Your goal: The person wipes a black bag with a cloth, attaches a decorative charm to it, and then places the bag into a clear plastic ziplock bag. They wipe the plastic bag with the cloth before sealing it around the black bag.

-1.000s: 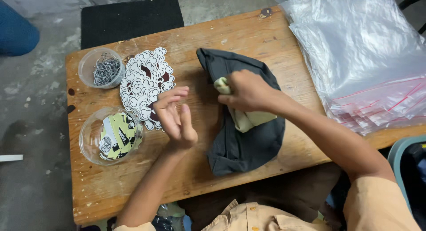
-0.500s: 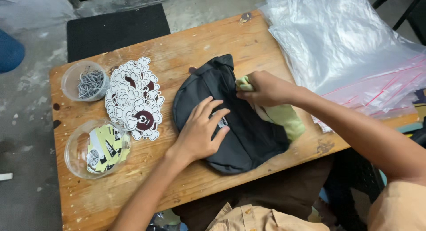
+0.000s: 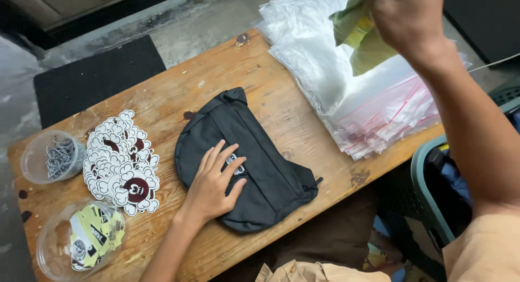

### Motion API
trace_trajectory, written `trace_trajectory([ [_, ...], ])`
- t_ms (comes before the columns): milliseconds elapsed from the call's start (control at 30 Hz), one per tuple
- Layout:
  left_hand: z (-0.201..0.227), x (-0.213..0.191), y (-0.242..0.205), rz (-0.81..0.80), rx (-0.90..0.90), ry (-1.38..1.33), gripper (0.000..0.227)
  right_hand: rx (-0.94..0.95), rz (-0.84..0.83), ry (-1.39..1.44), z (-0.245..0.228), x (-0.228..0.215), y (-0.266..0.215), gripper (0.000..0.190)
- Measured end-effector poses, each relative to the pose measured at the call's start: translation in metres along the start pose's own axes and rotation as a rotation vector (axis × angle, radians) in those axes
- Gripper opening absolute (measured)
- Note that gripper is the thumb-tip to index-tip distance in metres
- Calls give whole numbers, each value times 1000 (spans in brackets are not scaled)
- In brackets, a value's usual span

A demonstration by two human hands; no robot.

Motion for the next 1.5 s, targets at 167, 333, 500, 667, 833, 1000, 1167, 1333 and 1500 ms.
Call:
trace_trajectory([
  [167,18,-42,-13,166,39,-40,27,333,-875,-601,17,77,-35,83],
  [333,22,-104,-62,365,-74,-11,24,-202,-446,-676,-53,104,-25,66],
  [500,11,-157,-134,564,-229,109,19,-427,-523,-282,-223,142,-37,49],
  [667,-31,-189,-219,751,-509,306,29,-762,-632,139,-366,209,-71,27],
  [833,-79,-181,-262,859,-555,192,39,-711,-730,205,-454,288,-78,19],
  [1000,-96,-161,-264,712,-710,186,45,-756,-770,351,-518,355,-76,9],
  [1167,-99,-159,-266,729,-677,143,57,-742,-816,127,-527,421,-85,15],
  [1333,-100,-159,-268,731,-685,146,57,-521,-887,422,-533,386,-63,17],
  [1500,-100,-159,-267,725,-675,146,56,-322,-774,1000,-522,334,-25,12],
])
Point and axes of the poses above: each hand's wrist, its own y-axis towards the middle knuckle, its own x-axis out of the palm, z = x × y, the point moved 8 cm from there along y, towards the middle knuckle, and after that the axes turned 2 degrees about -y, right-handed, at the moved point
